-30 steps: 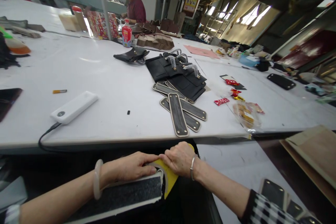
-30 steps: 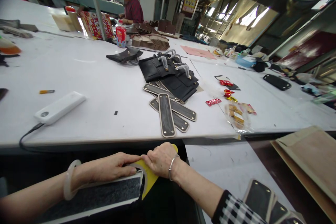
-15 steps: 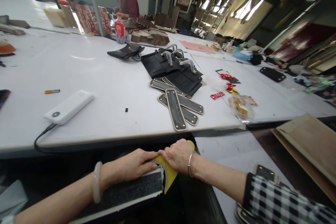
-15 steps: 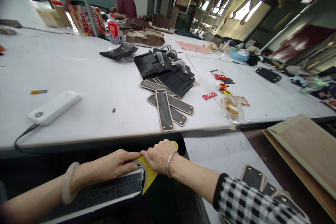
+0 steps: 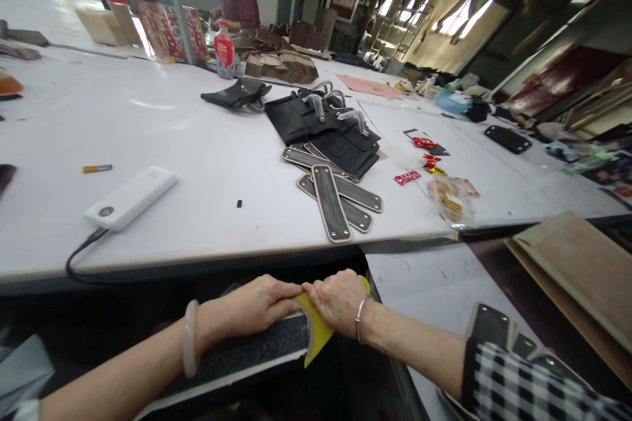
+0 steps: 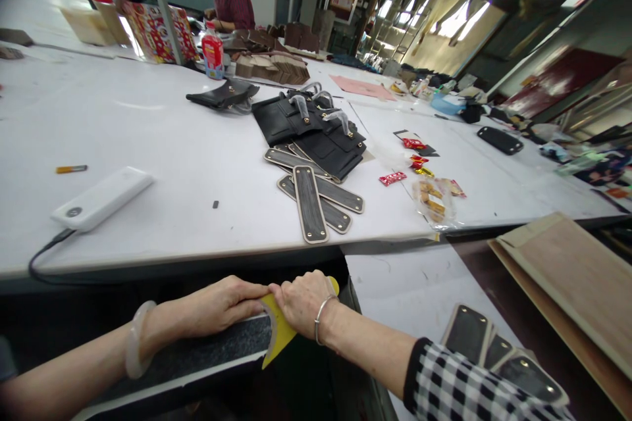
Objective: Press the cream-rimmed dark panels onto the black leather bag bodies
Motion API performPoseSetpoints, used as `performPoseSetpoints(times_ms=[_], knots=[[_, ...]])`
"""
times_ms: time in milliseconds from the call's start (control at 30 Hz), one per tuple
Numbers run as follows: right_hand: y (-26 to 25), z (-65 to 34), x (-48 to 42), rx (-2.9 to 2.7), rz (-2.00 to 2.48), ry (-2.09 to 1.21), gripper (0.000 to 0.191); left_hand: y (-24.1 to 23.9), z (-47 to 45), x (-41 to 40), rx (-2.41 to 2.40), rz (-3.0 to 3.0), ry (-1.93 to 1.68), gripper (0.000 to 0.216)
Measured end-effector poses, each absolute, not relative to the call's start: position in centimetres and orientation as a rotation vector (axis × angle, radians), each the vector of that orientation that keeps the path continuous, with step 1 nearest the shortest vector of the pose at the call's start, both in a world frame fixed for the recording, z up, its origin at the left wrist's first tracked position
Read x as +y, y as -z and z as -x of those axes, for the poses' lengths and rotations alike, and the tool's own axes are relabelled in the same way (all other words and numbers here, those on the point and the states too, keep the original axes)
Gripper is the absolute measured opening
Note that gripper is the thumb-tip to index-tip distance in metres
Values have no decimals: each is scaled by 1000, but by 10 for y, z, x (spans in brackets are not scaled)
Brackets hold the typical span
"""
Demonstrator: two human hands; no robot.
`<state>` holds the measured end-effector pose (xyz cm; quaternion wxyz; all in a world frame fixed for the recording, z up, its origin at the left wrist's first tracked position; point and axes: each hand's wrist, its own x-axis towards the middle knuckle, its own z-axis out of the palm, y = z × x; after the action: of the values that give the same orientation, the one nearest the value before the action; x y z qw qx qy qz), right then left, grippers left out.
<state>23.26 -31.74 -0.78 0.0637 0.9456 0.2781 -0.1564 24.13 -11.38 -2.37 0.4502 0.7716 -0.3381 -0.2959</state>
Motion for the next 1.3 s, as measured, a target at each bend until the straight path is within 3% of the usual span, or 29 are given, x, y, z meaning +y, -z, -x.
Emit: performPoseSetpoints(times_ms=[400,567,700,867,1300], knots=[[12,-210,-303,762,-2808,398,53,19,-241,-88,-600,-1920,603,25],[23,-225,-306,997,-2736,329,52,14,-207,-2,-102,-1849,336,48],[36,-243,-293,1174,-2769,217,56,37,-146,38,171,-1679,245,63],[39,-258,-249,1310,-2750,232,55,61,-103,24,244,-1486,199,53],[23,-261,-125,1625,-2564,274,56,60,-91,13,356,-1386,108,50]])
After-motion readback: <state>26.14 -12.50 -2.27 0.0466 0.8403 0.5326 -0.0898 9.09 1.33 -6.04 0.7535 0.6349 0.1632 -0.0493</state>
